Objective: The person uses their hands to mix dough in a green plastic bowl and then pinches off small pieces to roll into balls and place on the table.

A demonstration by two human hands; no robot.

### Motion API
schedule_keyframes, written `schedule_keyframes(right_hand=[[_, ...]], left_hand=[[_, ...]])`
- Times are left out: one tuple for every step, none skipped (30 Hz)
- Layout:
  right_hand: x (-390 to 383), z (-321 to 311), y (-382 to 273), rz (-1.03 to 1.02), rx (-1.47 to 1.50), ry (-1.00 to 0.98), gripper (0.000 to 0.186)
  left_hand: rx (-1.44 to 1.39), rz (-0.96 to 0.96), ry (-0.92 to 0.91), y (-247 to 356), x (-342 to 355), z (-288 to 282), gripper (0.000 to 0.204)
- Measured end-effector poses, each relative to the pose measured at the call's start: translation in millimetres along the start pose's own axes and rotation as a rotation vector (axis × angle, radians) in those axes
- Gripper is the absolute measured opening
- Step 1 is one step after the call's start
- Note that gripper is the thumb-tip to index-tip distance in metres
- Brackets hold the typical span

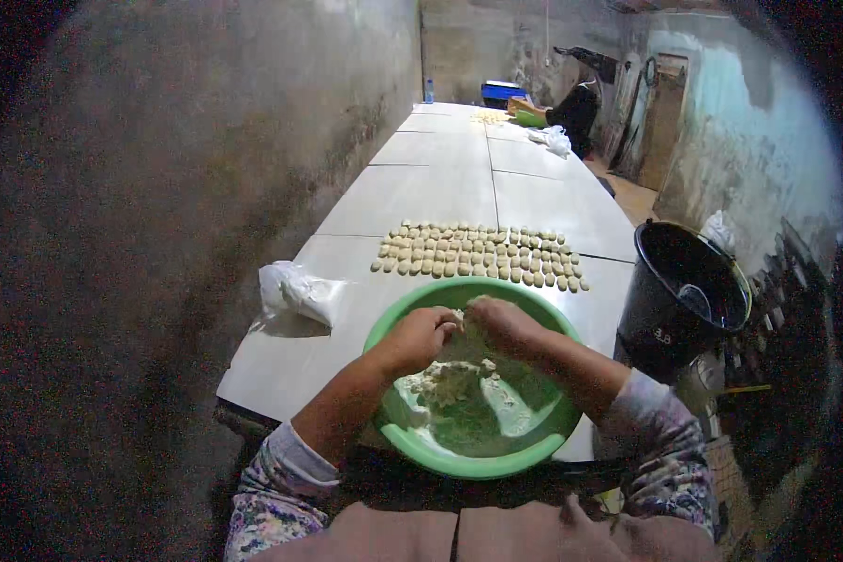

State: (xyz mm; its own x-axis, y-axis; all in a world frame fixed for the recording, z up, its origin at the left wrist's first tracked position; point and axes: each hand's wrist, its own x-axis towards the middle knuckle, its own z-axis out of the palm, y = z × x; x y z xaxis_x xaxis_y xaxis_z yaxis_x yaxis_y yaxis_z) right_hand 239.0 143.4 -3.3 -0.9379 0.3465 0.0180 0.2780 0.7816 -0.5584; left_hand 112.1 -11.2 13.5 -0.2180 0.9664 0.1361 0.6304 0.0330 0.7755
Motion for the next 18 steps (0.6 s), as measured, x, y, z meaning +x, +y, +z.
schedule_keyframes(right_hand=[[1.0, -4.5, 1.4, -0.160, -0.203, 0.158, 0.015], [0.4, -6.4, 2.7, -0.164, -0.204, 0.157, 0.015], [-0.2, -7.8, 4.2, -0.219, -0.006, 0.223, 0.015], [-1.4, -9.0, 2.9, -0.271, 0.191, 0.291, 0.016], [1.3, -4.8, 1.4, -0.278, 0.196, 0.290, 0.016], [4.7, 1.6, -0.5, -0.329, 0.249, 0.256, 0.016], [6.2, 5.3, -0.4, -0.374, 0.298, 0.223, 0.017], [7.4, 6.8, 0.4, -0.249, 0.515, 0.094, 0.020], [7.4, 6.6, 2.3, -0.251, 0.517, 0.094, 0.020], [1.7, 0.7, -1.4, -0.307, 0.457, 0.102, 0.018], [-2.3, -3.6, -6.9, -0.368, 0.400, 0.107, 0.017], [-4.8, -7.7, -12.5, -0.366, 0.403, 0.108, 0.017], [-6.0, -12.5, -19.4, -0.374, 0.180, 0.155, 0.014], [-6.1, -14.5, -22.5, -0.378, -0.044, 0.201, 0.012], [-4.2, -12.0, -19.0, -0.379, -0.041, 0.201, 0.012], [-3.1, -10.4, -16.8, -0.399, -0.036, 0.238, 0.011], [-2.3, -9.4, -14.5, -0.418, -0.031, 0.275, 0.010], [-3.0, -9.8, -11.2, -0.418, -0.033, 0.276, 0.010]], left_hand=[[0.037, -0.019, -0.021, 1.1, 0.8, 0.2, 0.020], [0.074, -0.039, -0.042, 1.4, 1.1, -0.1, 0.021], [0.075, -0.040, -0.038, -4.7, 2.7, 1.4, 0.021], [0.124, 0.039, 0.001, -15.9, 5.5, 4.7, 0.023], [0.175, 0.110, 0.041, -25.1, 6.7, 5.8, 0.024], [0.182, 0.105, 0.043, -33.5, 8.2, 6.8, 0.024], [0.090, 0.060, -0.001, -33.3, 9.9, 7.9, 0.029], [-0.002, 0.013, -0.044, -33.1, 11.2, 8.8, 0.033], [0.001, 0.011, -0.044, -33.2, 11.7, 9.4, 0.033], [0.002, 0.006, -0.055, -18.7, 9.9, 7.9, 0.037], [0.006, -0.004, -0.064, -8.9, 6.8, 5.6, 0.041], [0.007, -0.006, -0.067, -5.3, 5.2, 4.4, 0.041], [-0.049, -0.017, -0.071, -2.3, 3.2, 1.8, 0.041], [-0.105, -0.029, -0.074, -1.2, 2.3, 0.4, 0.042], [-0.103, -0.030, -0.074, -1.6, 2.2, 1.0, 0.042], [-0.059, 0.014, -0.022, -1.8, 2.6, 3.2, 0.042], [-0.015, 0.057, 0.031, -2.0, 2.5, 4.9, 0.042], [-0.015, 0.059, 0.030, -1.3, 1.3, 5.8, 0.042]])
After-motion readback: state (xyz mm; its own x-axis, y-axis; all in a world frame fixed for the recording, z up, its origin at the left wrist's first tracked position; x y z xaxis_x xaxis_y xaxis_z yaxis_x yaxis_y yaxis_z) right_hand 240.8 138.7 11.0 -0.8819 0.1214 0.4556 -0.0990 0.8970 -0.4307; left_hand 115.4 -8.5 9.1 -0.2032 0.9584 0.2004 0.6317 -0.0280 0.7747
